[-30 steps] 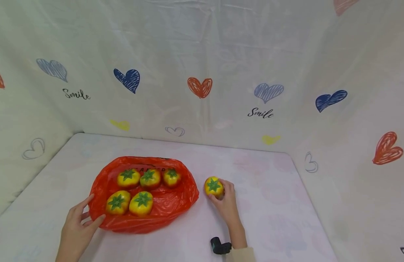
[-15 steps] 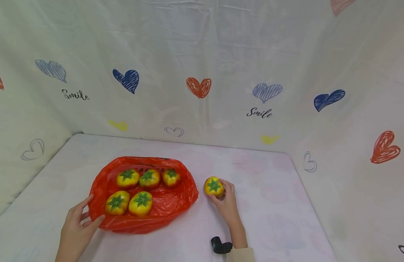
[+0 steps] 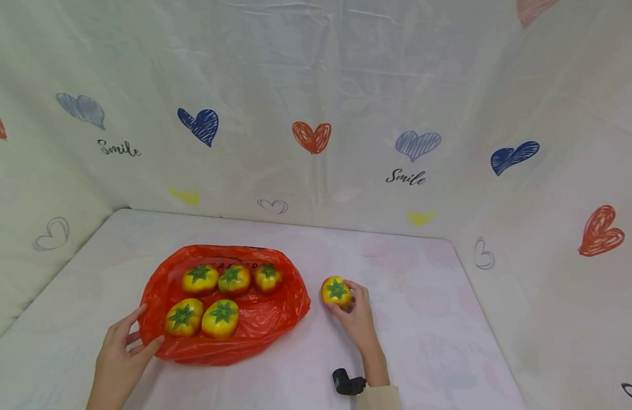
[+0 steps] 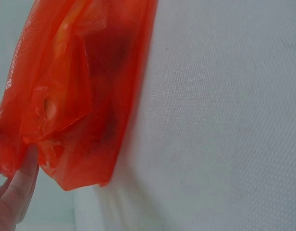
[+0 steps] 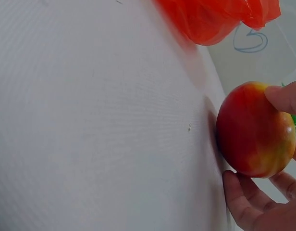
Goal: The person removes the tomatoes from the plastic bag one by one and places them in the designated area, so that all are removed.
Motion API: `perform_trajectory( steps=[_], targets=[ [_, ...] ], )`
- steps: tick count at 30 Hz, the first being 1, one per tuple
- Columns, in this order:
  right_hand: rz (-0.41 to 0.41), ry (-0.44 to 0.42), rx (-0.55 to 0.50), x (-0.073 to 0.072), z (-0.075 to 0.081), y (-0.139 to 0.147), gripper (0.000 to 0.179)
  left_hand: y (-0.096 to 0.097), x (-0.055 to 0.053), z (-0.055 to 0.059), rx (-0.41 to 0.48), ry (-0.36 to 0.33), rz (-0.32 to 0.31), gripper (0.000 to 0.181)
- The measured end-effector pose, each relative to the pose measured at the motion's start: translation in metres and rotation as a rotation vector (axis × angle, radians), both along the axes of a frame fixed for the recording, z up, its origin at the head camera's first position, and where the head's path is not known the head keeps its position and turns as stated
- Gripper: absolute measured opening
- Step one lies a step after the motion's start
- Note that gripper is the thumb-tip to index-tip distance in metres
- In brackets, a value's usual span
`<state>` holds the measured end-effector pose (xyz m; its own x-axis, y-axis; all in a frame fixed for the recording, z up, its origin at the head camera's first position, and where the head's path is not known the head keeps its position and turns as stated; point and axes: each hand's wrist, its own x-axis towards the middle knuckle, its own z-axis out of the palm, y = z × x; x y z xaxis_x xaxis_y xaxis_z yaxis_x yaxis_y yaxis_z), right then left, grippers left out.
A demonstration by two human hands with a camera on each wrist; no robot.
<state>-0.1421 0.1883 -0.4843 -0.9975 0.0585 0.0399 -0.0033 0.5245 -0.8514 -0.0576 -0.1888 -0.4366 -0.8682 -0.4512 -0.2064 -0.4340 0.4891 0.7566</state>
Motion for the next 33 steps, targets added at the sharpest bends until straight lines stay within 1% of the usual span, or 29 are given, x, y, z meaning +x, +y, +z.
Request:
perform_trajectory(
  steps=[2, 5, 10, 11, 12, 14, 18, 20, 21, 22, 27, 28, 33],
  targets=[
    [0.001, 0.01, 0.003, 0.001, 0.0, 0.0, 0.058, -0.001, 0.0, -0.003, 0.0, 0.002, 0.0, 0.077],
    [-0.005, 0.019, 0.002, 0.001, -0.001, 0.001, 0.061, -0.002, 0.0, -0.004, 0.001, 0.004, -0.001, 0.076],
    [-0.026, -0.013, -0.008, 0.001, -0.004, 0.002, 0.073, 0.003, 0.004, 0.007, 0.004, -0.006, 0.0, 0.073],
    [-0.03, -0.022, -0.012, 0.001, -0.004, 0.002, 0.075, 0.003, 0.003, 0.008, 0.021, -0.008, -0.003, 0.073],
    [-0.034, -0.03, -0.018, 0.001, -0.004, 0.002, 0.077, 0.002, 0.003, 0.006, 0.023, -0.007, -0.004, 0.073],
    [-0.048, -0.043, -0.024, 0.002, -0.005, 0.001, 0.079, -0.002, 0.001, -0.004, 0.012, -0.002, -0.006, 0.075],
    [-0.07, -0.056, -0.038, 0.006, -0.005, 0.0, 0.082, -0.014, -0.005, -0.033, -0.01, 0.003, 0.007, 0.081],
    [-0.075, -0.054, -0.047, 0.008, -0.005, -0.001, 0.084, -0.018, -0.007, -0.043, -0.027, -0.001, 0.016, 0.083],
    [-0.077, -0.053, -0.053, 0.009, -0.005, -0.001, 0.084, -0.019, -0.007, -0.045, -0.009, 0.0, 0.011, 0.084],
    [-0.079, -0.052, -0.06, 0.01, -0.006, -0.001, 0.085, -0.02, -0.008, -0.046, -0.012, 0.0, 0.01, 0.084],
    [-0.102, -0.078, -0.076, 0.021, -0.006, -0.003, 0.086, -0.022, -0.009, -0.047, -0.007, 0.005, -0.001, 0.084],
    [-0.11, -0.087, -0.08, 0.023, -0.005, -0.003, 0.086, -0.022, -0.009, -0.048, -0.017, 0.005, 0.007, 0.083],
    [-0.153, -0.133, -0.086, 0.038, -0.001, -0.009, 0.085, -0.023, -0.009, -0.055, -0.013, 0.016, 0.022, 0.085]
  ],
)
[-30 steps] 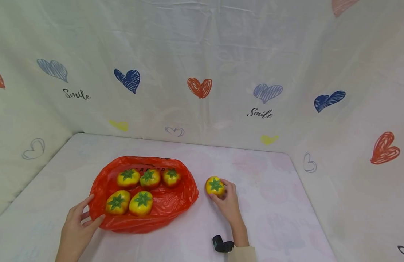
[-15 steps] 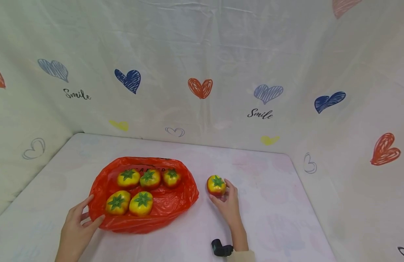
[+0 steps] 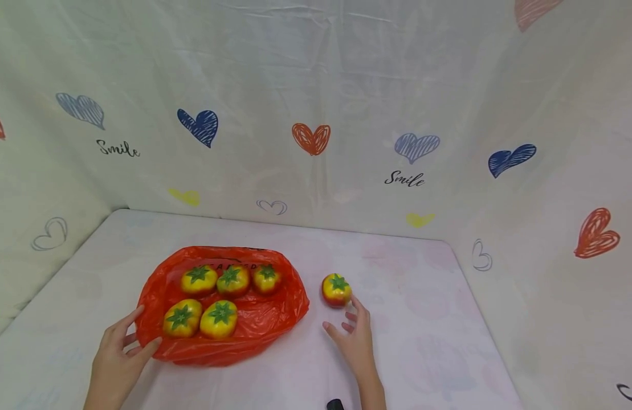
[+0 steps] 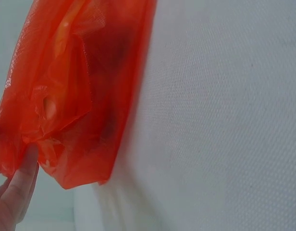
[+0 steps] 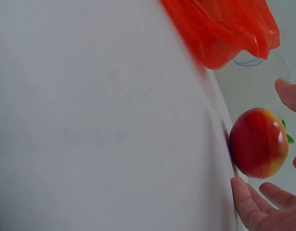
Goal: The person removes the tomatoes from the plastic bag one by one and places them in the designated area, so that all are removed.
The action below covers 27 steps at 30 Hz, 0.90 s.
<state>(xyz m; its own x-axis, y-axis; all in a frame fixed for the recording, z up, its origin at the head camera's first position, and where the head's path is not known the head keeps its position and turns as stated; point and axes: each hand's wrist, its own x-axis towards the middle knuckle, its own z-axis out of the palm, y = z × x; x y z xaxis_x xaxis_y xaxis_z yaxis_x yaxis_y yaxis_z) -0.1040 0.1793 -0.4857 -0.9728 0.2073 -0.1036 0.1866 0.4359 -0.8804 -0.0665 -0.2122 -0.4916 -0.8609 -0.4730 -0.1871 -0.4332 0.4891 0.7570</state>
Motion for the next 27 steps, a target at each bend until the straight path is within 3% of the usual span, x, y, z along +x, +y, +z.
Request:
perform_trajectory(
  steps=[7, 13, 20, 27],
  targets=[
    [-0.018, -0.014, -0.005, 0.021, 0.003, -0.01, 0.083, -0.002, -0.001, -0.006, -0.009, 0.005, 0.0, 0.086],
    [0.044, 0.025, 0.018, 0.034, 0.003, -0.019, 0.081, -0.002, -0.001, -0.006, 0.0, 0.006, 0.003, 0.085],
    [0.075, 0.068, -0.012, 0.039, 0.004, -0.028, 0.073, -0.002, 0.0, -0.006, -0.006, 0.004, 0.005, 0.086],
    [0.1, 0.101, -0.034, 0.043, 0.022, -0.048, 0.067, -0.004, 0.0, -0.009, -0.011, 0.008, -0.004, 0.086]
  ],
)
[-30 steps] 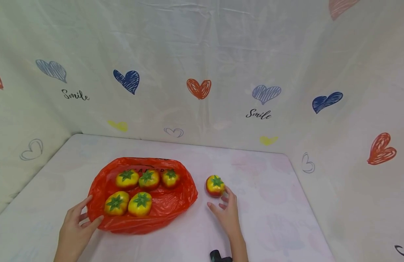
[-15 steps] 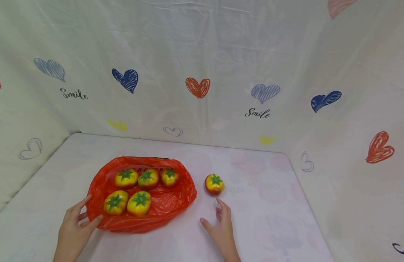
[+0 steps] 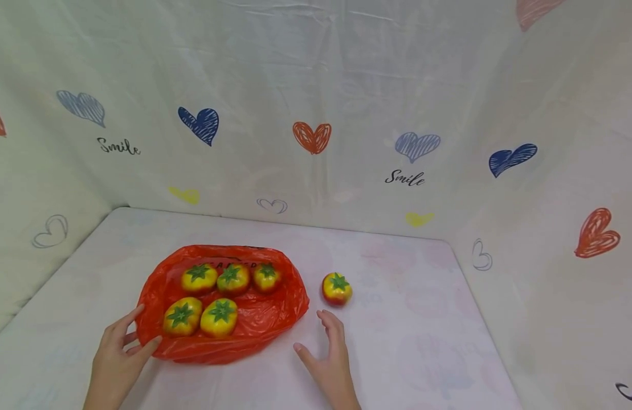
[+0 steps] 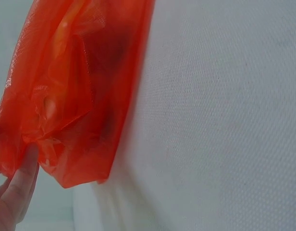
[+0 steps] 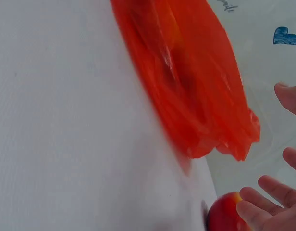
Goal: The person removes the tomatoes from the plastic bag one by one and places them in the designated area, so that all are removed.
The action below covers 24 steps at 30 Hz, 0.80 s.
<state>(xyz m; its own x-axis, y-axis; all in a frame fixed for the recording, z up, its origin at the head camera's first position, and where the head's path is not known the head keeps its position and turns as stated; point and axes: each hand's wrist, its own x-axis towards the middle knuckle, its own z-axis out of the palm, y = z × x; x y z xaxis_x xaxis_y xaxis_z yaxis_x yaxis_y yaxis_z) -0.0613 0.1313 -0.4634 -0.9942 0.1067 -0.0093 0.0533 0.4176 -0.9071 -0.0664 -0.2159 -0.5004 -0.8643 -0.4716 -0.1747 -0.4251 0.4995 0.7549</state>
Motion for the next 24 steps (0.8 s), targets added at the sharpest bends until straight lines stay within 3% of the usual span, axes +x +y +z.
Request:
perform_trajectory(
  steps=[4, 7, 12, 15, 24],
  targets=[
    [0.05, 0.046, -0.024, 0.001, 0.012, -0.012, 0.064, 0.001, 0.001, 0.002, -0.005, 0.006, -0.004, 0.087],
    [0.103, 0.08, -0.06, 0.002, 0.019, -0.02, 0.064, 0.005, 0.002, 0.012, -0.016, 0.005, -0.004, 0.085],
    [0.179, 0.079, -0.077, 0.002, 0.029, -0.037, 0.059, 0.022, 0.009, 0.055, 0.028, -0.016, -0.015, 0.076],
    [0.209, 0.053, -0.072, 0.001, 0.033, -0.047, 0.056, 0.029, 0.013, 0.072, 0.045, -0.026, -0.015, 0.073],
    [0.319, 0.08, -0.077, -0.011, 0.036, -0.069, 0.054, 0.03, 0.014, 0.073, 0.041, -0.026, -0.024, 0.074]
  ],
)
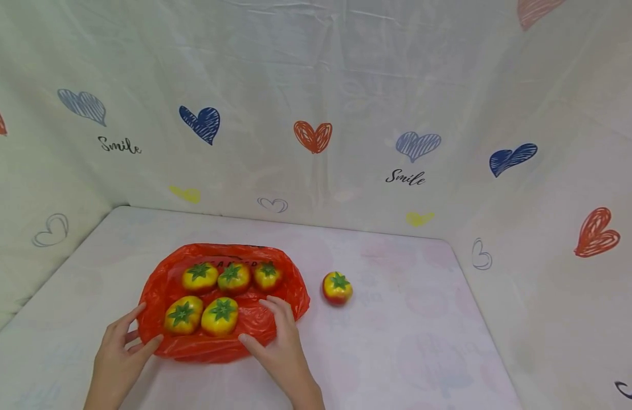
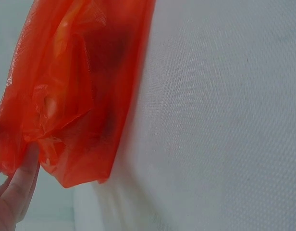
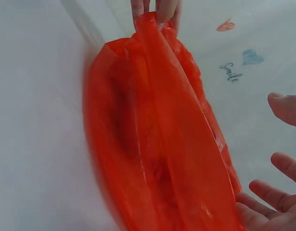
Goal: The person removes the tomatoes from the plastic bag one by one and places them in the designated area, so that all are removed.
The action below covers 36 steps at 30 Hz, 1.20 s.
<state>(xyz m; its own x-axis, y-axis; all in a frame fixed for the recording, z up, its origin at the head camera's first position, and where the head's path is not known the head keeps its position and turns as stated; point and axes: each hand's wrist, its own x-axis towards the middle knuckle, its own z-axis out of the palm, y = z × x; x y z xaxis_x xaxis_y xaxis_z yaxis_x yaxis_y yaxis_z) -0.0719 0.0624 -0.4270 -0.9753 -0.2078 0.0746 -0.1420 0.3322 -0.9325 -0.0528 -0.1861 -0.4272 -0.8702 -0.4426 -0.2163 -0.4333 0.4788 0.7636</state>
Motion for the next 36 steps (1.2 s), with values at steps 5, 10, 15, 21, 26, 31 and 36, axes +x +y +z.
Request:
perform_trajectory(
  steps=[5, 10, 15, 21, 26, 31, 36],
  targets=[
    [0.043, -0.051, 0.02, -0.007, 0.0, -0.01, 0.057, -0.001, -0.001, -0.003, -0.001, 0.006, 0.009, 0.075],
    [0.059, -0.097, 0.046, -0.013, 0.0, -0.02, 0.058, 0.0, -0.001, -0.006, -0.01, 0.012, 0.025, 0.077],
    [0.068, -0.075, 0.069, -0.016, -0.004, -0.028, 0.059, 0.0, -0.001, -0.005, -0.011, 0.008, 0.024, 0.078],
    [0.066, -0.121, 0.057, -0.02, -0.009, -0.034, 0.061, 0.0, -0.001, 0.0, 0.011, -0.009, 0.007, 0.076],
    [0.063, -0.17, 0.072, -0.022, -0.012, -0.039, 0.061, 0.0, -0.001, 0.002, 0.018, -0.014, -0.001, 0.075],
    [0.064, -0.154, 0.093, -0.023, -0.014, -0.044, 0.063, 0.0, -0.001, 0.002, 0.021, -0.013, -0.001, 0.075],
    [0.062, -0.147, 0.098, -0.023, -0.017, -0.05, 0.064, 0.0, 0.0, 0.002, 0.02, -0.014, -0.007, 0.074]
  ],
)
